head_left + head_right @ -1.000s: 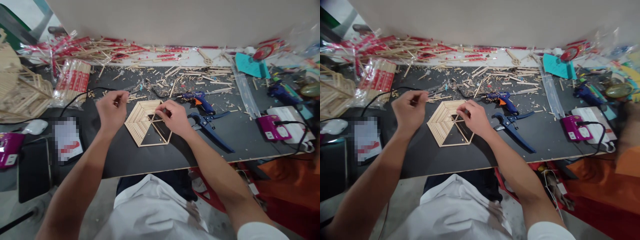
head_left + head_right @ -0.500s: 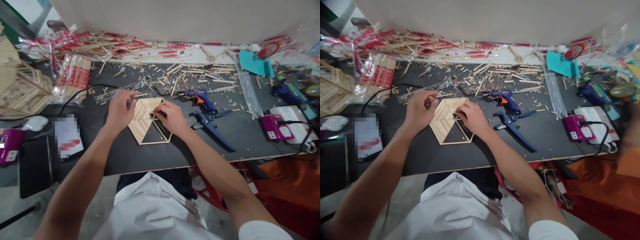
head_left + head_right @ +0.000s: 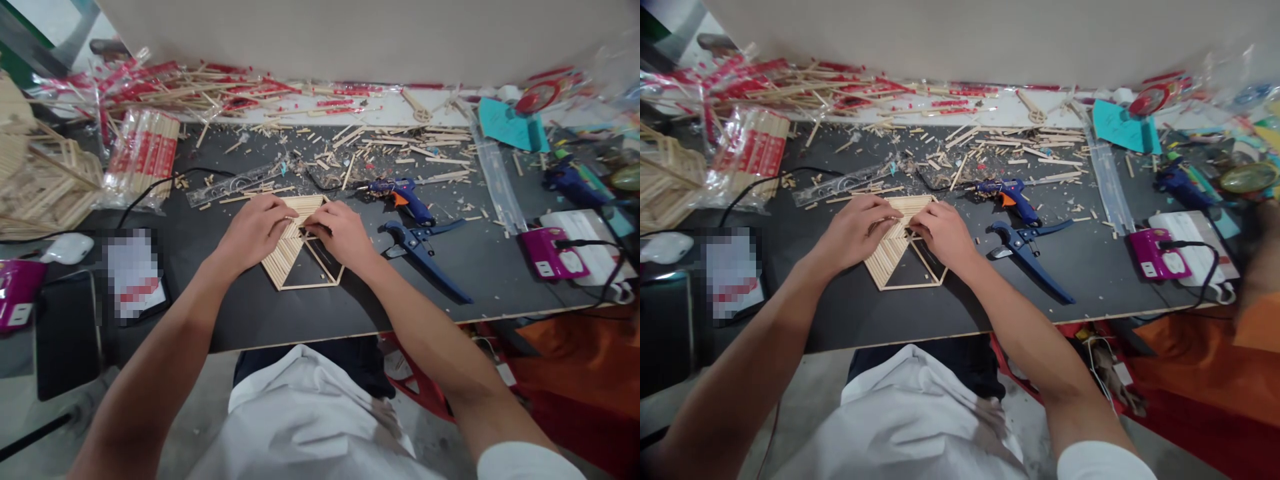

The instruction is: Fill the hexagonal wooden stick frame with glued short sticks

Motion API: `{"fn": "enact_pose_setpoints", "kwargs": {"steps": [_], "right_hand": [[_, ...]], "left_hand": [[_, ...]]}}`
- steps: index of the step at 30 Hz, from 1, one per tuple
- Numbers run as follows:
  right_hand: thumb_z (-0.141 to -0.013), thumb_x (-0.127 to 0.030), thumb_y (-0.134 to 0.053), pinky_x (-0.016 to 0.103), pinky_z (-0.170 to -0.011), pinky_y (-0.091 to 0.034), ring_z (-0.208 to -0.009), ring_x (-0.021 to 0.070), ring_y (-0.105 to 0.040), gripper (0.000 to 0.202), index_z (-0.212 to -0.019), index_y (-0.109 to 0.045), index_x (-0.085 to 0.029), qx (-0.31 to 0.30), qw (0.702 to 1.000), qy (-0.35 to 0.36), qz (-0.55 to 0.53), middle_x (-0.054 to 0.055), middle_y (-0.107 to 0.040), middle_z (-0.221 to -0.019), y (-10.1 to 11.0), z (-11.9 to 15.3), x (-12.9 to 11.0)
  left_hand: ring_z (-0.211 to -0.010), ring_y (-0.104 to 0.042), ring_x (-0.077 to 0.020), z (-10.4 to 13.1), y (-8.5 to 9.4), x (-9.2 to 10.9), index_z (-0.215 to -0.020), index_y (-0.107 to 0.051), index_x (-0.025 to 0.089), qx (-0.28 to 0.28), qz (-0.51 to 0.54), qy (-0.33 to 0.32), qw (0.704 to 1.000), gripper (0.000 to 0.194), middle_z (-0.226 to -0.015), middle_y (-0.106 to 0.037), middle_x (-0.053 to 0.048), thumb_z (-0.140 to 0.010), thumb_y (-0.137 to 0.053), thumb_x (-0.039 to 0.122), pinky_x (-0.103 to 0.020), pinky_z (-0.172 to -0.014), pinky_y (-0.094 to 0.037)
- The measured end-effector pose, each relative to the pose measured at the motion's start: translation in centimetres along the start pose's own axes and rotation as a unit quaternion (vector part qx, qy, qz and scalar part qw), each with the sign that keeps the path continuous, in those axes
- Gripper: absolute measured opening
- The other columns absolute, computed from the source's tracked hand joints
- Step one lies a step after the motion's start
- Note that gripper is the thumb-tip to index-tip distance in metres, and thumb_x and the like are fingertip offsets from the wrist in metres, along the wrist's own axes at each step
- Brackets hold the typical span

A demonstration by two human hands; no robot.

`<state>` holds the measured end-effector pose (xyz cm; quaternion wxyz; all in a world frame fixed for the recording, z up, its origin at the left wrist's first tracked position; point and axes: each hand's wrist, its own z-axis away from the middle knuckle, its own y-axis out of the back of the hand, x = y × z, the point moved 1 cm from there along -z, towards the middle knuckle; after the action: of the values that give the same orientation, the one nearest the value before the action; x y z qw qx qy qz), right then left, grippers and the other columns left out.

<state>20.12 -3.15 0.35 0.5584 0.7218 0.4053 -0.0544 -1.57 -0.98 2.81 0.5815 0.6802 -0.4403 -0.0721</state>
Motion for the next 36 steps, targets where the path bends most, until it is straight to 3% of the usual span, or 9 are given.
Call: {"fn": "enact_pose_setpoints", "kwargs": {"steps": [6, 11, 18, 32, 36], "right_hand": [[-0.099, -0.016, -0.060, 0.042, -0.089, -0.048, -0.097, 0.0266, -0.062, 0.016, -0.102, -0.075, -0.021, 0.019, 1.000, -0.006, 0.008, 0.010, -0.077, -0.104, 1.2, 0.2, 0.3], [-0.098, -0.016, -0.058, 0.043, -0.088, -0.048, -0.096, 0.0274, -0.062, 0.018, -0.100, -0.074, -0.021, 0.006, 1.000, -0.010, 0.009, 0.010, -0.075, -0.102, 1.0, 0.2, 0.3], [-0.093, -0.009, -0.059, 0.041, -0.088, -0.049, -0.100, 0.0274, -0.063, 0.019, -0.102, -0.073, -0.020, -0.003, 1.000, -0.017, 0.008, 0.010, -0.074, -0.102, 0.8, 0.3, 0.3], [-0.093, -0.009, -0.060, 0.036, -0.079, -0.048, -0.090, 0.0231, -0.063, 0.018, -0.102, -0.072, -0.019, -0.004, 0.999, -0.041, -0.002, 0.010, -0.071, -0.101, 0.8, 0.3, 0.0], [-0.096, -0.013, -0.059, 0.036, -0.080, -0.049, -0.090, 0.0227, -0.064, 0.016, -0.102, -0.073, -0.017, -0.007, 0.999, -0.039, -0.005, 0.011, -0.073, -0.100, 0.7, 0.3, 0.0]], "left_hand": [[-0.108, -0.061, -0.0266, 0.0, 0.3, 0.4, -0.122, -0.074, 0.020, -0.062, -0.011, -0.029, 0.998, 0.035, -0.115, -0.069, -0.011, -0.106, -0.044, 0.025, -0.041, -0.096, -0.046], [-0.108, -0.057, -0.0254, 0.1, 0.2, 0.5, -0.121, -0.077, 0.026, -0.086, -0.020, -0.048, 0.995, 0.038, -0.117, -0.068, -0.010, -0.104, -0.044, 0.020, -0.041, -0.096, -0.043], [-0.107, -0.058, -0.0260, 0.1, 0.1, 0.5, -0.118, -0.079, 0.027, -0.084, -0.022, -0.044, 0.995, 0.036, -0.115, -0.069, -0.009, -0.103, -0.047, 0.021, -0.041, -0.095, -0.043], [-0.105, -0.058, -0.0266, 0.0, -0.3, 0.8, -0.114, -0.080, 0.027, -0.064, -0.035, -0.036, 0.997, 0.035, -0.111, -0.070, -0.009, -0.101, -0.048, 0.022, -0.042, -0.094, -0.045], [-0.106, -0.060, -0.0274, 0.0, -0.2, 0.9, -0.115, -0.078, 0.022, -0.059, -0.037, -0.035, 0.997, 0.033, -0.112, -0.071, -0.010, -0.103, -0.047, 0.023, -0.042, -0.095, -0.047]]}}
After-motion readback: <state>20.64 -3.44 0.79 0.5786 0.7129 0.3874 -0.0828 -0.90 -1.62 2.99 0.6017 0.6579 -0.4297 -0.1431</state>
